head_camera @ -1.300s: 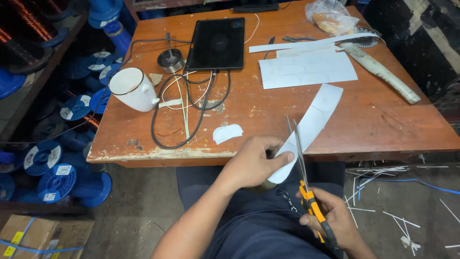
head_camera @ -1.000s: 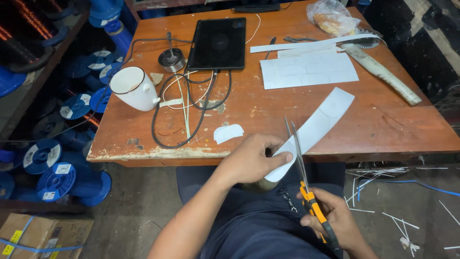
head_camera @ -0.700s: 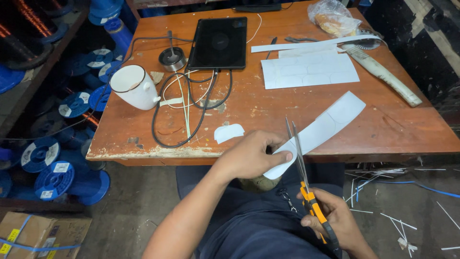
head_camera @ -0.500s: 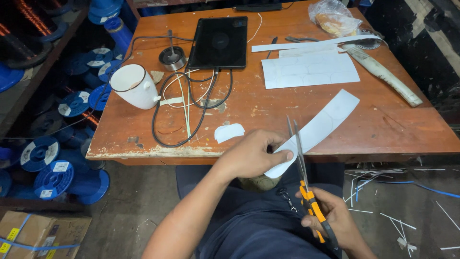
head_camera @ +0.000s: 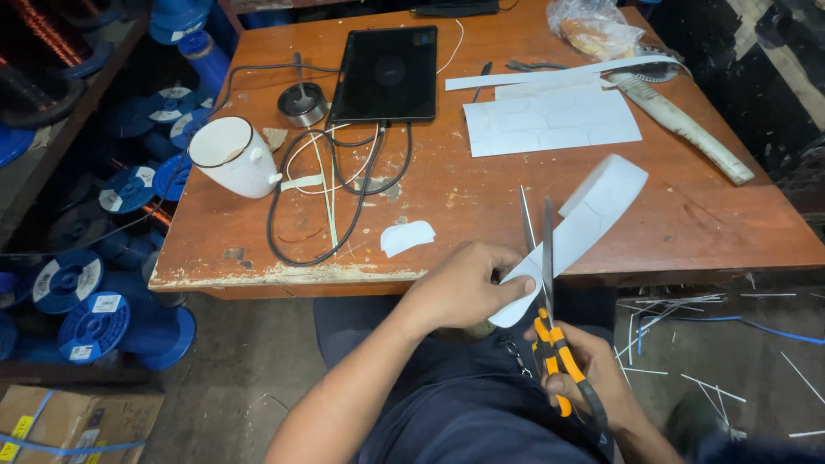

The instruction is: Cutting out curved shapes from a sheet of paper using scissors

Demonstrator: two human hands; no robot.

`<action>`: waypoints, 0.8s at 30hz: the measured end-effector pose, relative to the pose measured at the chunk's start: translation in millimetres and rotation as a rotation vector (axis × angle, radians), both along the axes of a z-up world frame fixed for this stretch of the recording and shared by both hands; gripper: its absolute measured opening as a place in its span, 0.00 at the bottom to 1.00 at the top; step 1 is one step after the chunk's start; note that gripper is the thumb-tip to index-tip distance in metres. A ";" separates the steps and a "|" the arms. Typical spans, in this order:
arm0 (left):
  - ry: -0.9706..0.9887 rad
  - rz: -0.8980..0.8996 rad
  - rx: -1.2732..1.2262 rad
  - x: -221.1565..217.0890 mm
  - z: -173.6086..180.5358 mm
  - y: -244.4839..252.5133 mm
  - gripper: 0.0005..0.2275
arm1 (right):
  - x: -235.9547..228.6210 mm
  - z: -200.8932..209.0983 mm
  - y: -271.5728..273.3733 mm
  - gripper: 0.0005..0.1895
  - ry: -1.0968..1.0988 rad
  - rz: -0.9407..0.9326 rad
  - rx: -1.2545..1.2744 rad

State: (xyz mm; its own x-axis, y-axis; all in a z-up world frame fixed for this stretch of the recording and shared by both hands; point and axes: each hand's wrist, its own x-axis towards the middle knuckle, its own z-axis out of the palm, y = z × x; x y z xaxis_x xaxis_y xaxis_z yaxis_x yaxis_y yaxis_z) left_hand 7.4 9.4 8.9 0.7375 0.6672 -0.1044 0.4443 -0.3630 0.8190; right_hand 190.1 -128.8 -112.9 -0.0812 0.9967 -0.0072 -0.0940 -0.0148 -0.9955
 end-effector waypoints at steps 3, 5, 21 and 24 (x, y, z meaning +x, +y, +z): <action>-0.015 -0.027 0.060 0.3 -8.2 4.9 0.11 | 0.7 -1.4 0.9 0.33 -0.018 0.024 0.064; -0.034 -0.034 0.026 -0.4 -10.6 6.7 0.12 | 2.8 -5.4 0.6 0.35 -0.013 0.008 0.045; 0.020 -0.162 0.078 -8.4 -2.7 20.2 0.12 | 9.9 -8.3 -1.4 0.28 -0.031 -0.002 -0.032; 0.035 -0.167 0.077 -8.9 -3.0 21.9 0.14 | 10.3 -8.7 -1.3 0.27 -0.070 -0.017 -0.029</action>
State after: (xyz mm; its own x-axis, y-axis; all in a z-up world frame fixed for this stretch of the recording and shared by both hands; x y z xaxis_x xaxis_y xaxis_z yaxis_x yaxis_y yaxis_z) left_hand -1.5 31.3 5.8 0.8356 0.5427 -0.0850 0.4000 -0.4952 0.7712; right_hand 200.4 -130.1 -121.6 -0.0628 0.9972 -0.0409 -0.0251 -0.0426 -0.9988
